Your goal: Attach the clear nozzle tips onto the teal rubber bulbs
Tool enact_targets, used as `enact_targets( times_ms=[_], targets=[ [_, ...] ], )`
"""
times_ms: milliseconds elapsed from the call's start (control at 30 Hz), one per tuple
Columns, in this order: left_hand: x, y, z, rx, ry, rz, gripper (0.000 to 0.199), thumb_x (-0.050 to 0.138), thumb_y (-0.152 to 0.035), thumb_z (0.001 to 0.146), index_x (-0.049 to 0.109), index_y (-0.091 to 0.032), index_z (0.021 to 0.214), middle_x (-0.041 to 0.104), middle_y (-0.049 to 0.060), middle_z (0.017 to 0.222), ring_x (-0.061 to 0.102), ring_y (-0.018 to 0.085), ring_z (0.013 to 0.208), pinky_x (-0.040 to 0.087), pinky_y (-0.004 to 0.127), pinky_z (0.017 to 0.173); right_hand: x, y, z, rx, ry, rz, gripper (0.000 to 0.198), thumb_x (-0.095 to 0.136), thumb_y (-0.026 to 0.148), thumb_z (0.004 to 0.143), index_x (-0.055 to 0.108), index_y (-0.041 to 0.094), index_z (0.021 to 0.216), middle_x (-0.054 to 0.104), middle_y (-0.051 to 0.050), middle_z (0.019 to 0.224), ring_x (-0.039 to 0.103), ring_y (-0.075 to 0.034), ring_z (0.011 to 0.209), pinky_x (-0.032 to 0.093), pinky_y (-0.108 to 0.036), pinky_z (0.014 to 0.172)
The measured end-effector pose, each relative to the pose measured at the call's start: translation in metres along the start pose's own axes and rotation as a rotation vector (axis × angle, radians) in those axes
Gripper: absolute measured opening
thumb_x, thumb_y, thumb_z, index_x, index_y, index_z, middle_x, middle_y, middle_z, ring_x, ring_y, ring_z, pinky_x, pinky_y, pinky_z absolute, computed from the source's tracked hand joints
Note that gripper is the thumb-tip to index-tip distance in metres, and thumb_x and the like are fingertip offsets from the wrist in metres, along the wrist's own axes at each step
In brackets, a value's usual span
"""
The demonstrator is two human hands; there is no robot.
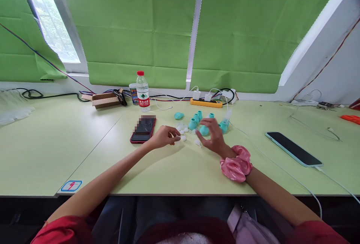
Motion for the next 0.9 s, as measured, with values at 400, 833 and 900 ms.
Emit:
enact_targets(
  times_ms=[400, 833, 900],
  targets=[
    [0.017, 0.007, 0.002, -0.21, 0.065, -0.663, 0.036, 0.064, -0.04, 0.062, 0.053, -0.009, 0.077, 0.064, 0.012, 0.08, 0.062, 0.018, 0.069, 0.049, 0.028, 0.064, 0.02, 0.016, -0.011, -0.035, 0.351, 0.179, 0.025, 0.047, 0.031, 0.077, 0.052, 0.018, 0.097, 0.06, -0.007, 0.084, 0.053, -0.019, 0.08, 0.043, -0.032, 0.068],
    [-0.007, 0.016, 0.001, 0.05, -0.228, 0.829, 0.025, 0.047, -0.031, 0.074, 0.063, -0.017, 0.086, 0.056, 0.009, 0.083, 0.045, 0.021, 0.085, 0.039, 0.028, 0.068, 0.022, 0.017, -0.013, -0.052, 0.487, 0.138, 0.011, 0.056, 0.027, 0.068, 0.057, 0.017, 0.071, 0.057, -0.004, 0.069, 0.05, -0.017, 0.072, 0.041, -0.032, 0.066],
    [-0.002, 0.02, 0.002, 0.028, -0.184, 0.857, 0.026, 0.047, -0.033, 0.075, 0.063, -0.016, 0.087, 0.055, 0.01, 0.083, 0.044, 0.022, 0.085, 0.039, 0.028, 0.067, 0.021, 0.016, -0.012, -0.026, 0.43, 0.143, 0.012, 0.056, 0.027, 0.069, 0.057, 0.016, 0.075, 0.057, -0.005, 0.071, 0.051, -0.017, 0.072, 0.04, -0.032, 0.067]
  ],
)
Point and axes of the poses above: each hand's wrist, its own z-axis towards the middle knuckle, its own x-axis out of the palm, y = z × x, the point moved 1 cm from there along z, towards the middle knuckle
